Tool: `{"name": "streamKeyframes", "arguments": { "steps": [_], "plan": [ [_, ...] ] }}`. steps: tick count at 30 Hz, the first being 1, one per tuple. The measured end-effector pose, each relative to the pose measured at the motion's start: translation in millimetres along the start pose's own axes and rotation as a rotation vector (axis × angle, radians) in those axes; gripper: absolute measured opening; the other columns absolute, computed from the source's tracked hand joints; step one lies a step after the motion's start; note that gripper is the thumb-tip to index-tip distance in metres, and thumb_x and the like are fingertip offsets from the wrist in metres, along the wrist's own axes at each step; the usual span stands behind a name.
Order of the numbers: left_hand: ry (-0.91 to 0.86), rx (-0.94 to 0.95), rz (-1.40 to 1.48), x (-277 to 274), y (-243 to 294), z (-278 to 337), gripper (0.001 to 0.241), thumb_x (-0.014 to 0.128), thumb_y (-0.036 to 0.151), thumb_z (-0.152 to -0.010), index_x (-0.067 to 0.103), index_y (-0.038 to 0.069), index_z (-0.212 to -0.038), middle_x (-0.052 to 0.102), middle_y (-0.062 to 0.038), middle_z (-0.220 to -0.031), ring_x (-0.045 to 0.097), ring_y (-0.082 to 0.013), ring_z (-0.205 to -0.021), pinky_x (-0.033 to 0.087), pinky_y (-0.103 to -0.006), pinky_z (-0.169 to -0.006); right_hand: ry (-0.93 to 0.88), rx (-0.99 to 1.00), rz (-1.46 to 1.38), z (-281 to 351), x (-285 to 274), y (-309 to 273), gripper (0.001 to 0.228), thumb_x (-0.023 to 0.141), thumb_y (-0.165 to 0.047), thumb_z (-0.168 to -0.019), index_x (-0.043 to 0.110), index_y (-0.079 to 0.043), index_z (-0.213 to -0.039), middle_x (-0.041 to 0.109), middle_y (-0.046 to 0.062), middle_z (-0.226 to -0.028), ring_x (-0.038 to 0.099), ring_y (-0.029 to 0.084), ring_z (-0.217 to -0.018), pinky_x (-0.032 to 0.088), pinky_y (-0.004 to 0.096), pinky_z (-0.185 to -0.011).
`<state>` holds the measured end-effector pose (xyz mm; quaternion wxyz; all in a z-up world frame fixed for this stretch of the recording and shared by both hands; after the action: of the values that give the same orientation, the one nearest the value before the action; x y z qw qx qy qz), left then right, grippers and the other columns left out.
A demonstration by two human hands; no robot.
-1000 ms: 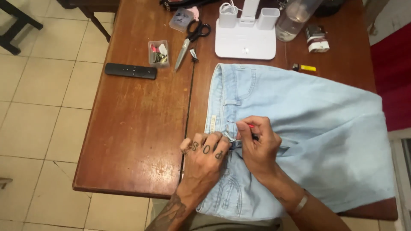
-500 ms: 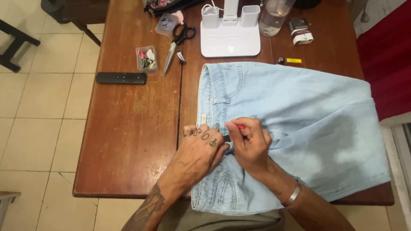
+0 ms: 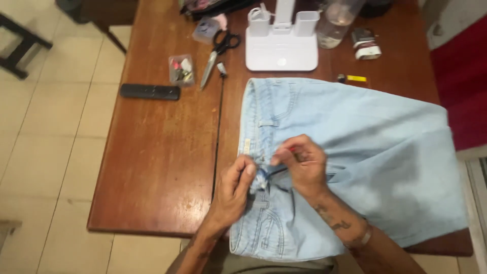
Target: Using a small tool to unpick stitching on the waistband of a pair of jeans
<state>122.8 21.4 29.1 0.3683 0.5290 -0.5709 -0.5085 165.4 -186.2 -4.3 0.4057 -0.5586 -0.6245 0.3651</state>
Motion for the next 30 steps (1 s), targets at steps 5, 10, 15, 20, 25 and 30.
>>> {"name": "streamKeyframes", "arguments": {
  "steps": [5,10,15,20,25,30],
  "plan": [
    [0.012,0.057,-0.146,-22.4,9.8,-16.3,0.033,0.056,0.025,-0.131,0.068,0.007,-0.105,0.059,-0.018,-0.078,0.063,-0.0436,-0.077,0.054,-0.0539,-0.084,-0.108,0.022,-0.135,-11.9,-0.2,12.1,0.010,0.087,0.003,-0.112,0.077,0.003,-0.112,0.080,0.017,-0.089,0.084,0.022,-0.073,0.070,0.033,-0.072],
    [0.003,0.034,-0.189,-22.7,3.2,-11.1,0.034,0.055,0.026,-0.131,0.068,0.010,-0.105,0.059,-0.014,-0.078,0.065,-0.0399,-0.080,0.053,-0.0513,-0.087,-0.177,0.051,-0.037,-10.1,13.2,1.1,0.011,0.091,0.008,-0.105,0.081,0.007,-0.106,0.078,0.017,-0.084,0.085,0.023,-0.071,0.068,0.033,-0.069],
    [0.006,0.031,-0.217,-23.5,0.6,-9.2,0.034,0.055,0.027,-0.132,0.066,0.011,-0.103,0.060,-0.015,-0.080,0.067,-0.0414,-0.084,0.055,-0.0512,-0.088,-0.192,0.135,-0.002,-6.8,16.8,10.1,0.010,0.091,0.006,-0.107,0.083,0.008,-0.111,0.080,0.017,-0.083,0.084,0.018,-0.072,0.068,0.030,-0.070],
    [-0.003,0.020,-0.231,-22.8,-5.7,-8.0,0.035,0.055,0.028,-0.132,0.066,0.013,-0.102,0.060,-0.013,-0.079,0.067,-0.0390,-0.084,0.055,-0.0500,-0.089,-0.191,0.175,0.037,-7.8,20.3,10.2,0.008,0.092,0.003,-0.108,0.085,0.006,-0.111,0.081,0.014,-0.080,0.080,0.011,-0.070,0.066,0.026,-0.067],
    [-0.018,-0.001,-0.237,-23.2,-10.3,-7.3,0.036,0.053,0.028,-0.133,0.065,0.013,-0.102,0.059,-0.013,-0.079,0.067,-0.0399,-0.085,0.055,-0.0505,-0.088,-0.200,0.203,0.048,-7.4,21.9,10.7,0.008,0.092,0.003,-0.108,0.087,0.006,-0.113,0.083,0.015,-0.080,0.083,0.012,-0.074,0.068,0.028,-0.070],
    [-0.021,0.006,-0.238,-24.3,-11.4,-8.3,0.036,0.053,0.028,-0.132,0.065,0.013,-0.102,0.059,-0.013,-0.079,0.067,-0.0409,-0.084,0.056,-0.0512,-0.087,-0.197,0.215,0.050,-10.1,21.8,12.2,0.007,0.091,0.002,-0.108,0.087,0.006,-0.112,0.084,0.015,-0.079,0.082,0.012,-0.073,0.070,0.029,-0.070]
  ]
}}
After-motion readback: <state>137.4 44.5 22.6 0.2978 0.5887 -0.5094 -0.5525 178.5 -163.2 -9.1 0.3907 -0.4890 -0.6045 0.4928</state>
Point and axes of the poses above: each hand's wrist, its own z-axis away from the middle knuckle, its own x-axis out of the palm, y = z × x, the point moved 10 cm from there along -z, towards the middle knuckle
